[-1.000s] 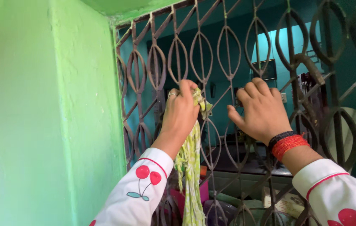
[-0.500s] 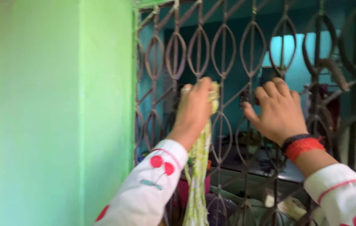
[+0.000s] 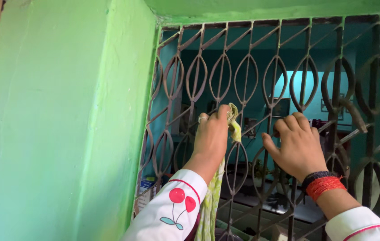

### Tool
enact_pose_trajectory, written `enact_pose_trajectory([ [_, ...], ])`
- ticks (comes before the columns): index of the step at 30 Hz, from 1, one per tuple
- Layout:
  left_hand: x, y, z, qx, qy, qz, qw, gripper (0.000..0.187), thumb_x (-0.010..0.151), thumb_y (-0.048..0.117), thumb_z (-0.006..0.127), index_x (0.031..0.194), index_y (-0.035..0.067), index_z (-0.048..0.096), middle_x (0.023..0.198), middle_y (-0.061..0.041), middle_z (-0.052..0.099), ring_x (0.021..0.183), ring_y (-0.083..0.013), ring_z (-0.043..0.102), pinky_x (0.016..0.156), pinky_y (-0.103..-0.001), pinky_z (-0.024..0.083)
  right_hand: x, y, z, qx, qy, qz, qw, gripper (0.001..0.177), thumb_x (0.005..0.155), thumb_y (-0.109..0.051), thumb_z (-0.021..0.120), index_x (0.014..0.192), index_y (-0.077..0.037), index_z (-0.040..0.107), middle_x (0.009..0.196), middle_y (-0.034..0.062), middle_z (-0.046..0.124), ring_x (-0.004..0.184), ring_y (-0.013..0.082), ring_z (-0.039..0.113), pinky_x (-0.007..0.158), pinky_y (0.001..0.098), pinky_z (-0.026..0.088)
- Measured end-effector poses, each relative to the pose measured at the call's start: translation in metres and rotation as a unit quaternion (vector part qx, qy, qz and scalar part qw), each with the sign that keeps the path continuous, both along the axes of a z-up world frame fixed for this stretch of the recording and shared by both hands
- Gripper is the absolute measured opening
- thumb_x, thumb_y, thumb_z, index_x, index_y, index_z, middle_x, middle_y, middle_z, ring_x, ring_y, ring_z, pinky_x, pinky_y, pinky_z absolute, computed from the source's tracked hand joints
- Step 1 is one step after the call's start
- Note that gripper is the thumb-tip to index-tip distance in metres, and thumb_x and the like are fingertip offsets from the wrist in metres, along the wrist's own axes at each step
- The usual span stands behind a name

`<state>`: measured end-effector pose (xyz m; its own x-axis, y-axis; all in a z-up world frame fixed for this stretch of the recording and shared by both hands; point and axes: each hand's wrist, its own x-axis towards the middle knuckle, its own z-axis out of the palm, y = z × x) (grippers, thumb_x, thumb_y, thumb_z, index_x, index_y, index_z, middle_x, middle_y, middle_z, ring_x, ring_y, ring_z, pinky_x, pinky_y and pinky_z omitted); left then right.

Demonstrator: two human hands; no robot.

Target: The person wipes the metal bars of a window grill with a cloth by hand, moving the cloth along individual sections and across the top edge.

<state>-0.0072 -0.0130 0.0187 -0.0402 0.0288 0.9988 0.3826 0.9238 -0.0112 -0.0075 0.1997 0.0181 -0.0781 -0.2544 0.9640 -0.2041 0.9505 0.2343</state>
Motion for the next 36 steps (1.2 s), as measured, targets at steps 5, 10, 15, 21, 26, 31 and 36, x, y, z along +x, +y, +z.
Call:
enact_pose_trajectory([
  [5,0.001,0.001,0.010,-0.013,0.014,0.044,0.999,0.030,0.086,0.002,0.069,0.113,0.010,0.059,0.095,-0.017,0.075,0.114,-0.0419,0.062,0.090,-0.047,0.052,-0.003,-0.002,-0.002,0.012,0.036,-0.009,0.999,0.047,0.092,-0.048,0.057,0.107,-0.006,0.068,0.123,0.0143,0.062,0.138,0.0345,0.045,0.099,0.0535,0.043],
  [10,0.005,0.009,0.028,-0.012,-0.008,-0.015,1.000,0.029,0.083,0.013,0.073,0.108,0.008,0.059,0.097,-0.016,0.075,0.117,-0.0405,0.062,0.092,-0.046,0.052,0.000,-0.010,-0.002,-0.004,0.024,-0.007,1.000,0.042,0.090,-0.043,0.060,0.105,-0.004,0.069,0.119,0.0142,0.064,0.137,0.0347,0.047,0.101,0.0514,0.044],
  [15,-0.012,0.019,0.024,0.012,-0.050,-0.020,0.998,0.038,0.088,0.017,0.069,0.121,0.010,0.053,0.096,-0.016,0.074,0.112,-0.0381,0.063,0.086,-0.044,0.052,-0.002,-0.007,0.000,0.026,0.052,-0.008,0.998,0.040,0.089,-0.037,0.065,0.104,0.000,0.069,0.118,0.0181,0.064,0.133,0.0403,0.048,0.109,0.0497,0.042],
  [21,-0.038,0.031,0.021,0.045,-0.022,-0.046,0.998,0.027,0.094,0.025,0.059,0.119,0.020,0.051,0.095,-0.016,0.074,0.109,-0.0367,0.063,0.083,-0.044,0.052,-0.009,-0.003,0.002,0.057,0.044,-0.054,0.996,0.039,0.091,-0.035,0.065,0.105,0.001,0.069,0.121,0.0209,0.064,0.131,0.0435,0.049,0.115,0.0489,0.039],
  [26,-0.059,0.047,0.016,0.094,0.051,-0.080,0.991,0.021,0.100,0.019,0.058,0.119,0.019,0.049,0.099,-0.013,0.075,0.120,-0.0380,0.062,0.087,-0.046,0.051,-0.018,0.003,0.008,0.078,0.045,-0.074,0.993,0.039,0.091,-0.036,0.064,0.106,0.000,0.071,0.123,0.0226,0.066,0.130,0.0444,0.050,0.114,0.0500,0.037],
  [31,-0.060,0.041,0.022,0.075,0.011,-0.045,0.996,0.031,0.093,0.021,0.062,0.120,0.020,0.047,0.091,-0.015,0.075,0.118,-0.0384,0.061,0.085,-0.044,0.051,-0.021,0.017,0.018,0.148,0.008,-0.134,0.980,0.025,0.093,-0.033,0.061,0.097,-0.014,0.076,0.115,0.0123,0.071,0.125,0.0408,0.051,0.115,0.0491,0.038],
  [36,-0.035,0.030,0.015,0.054,-0.024,-0.049,0.997,0.034,0.093,0.020,0.064,0.123,0.018,0.046,0.089,-0.012,0.074,0.121,-0.0379,0.059,0.087,-0.044,0.050,-0.020,0.012,0.019,0.108,-0.015,-0.115,0.987,0.030,0.091,-0.036,0.061,0.096,-0.012,0.077,0.112,0.0152,0.070,0.126,0.0444,0.046,0.115,0.0492,0.035],
])
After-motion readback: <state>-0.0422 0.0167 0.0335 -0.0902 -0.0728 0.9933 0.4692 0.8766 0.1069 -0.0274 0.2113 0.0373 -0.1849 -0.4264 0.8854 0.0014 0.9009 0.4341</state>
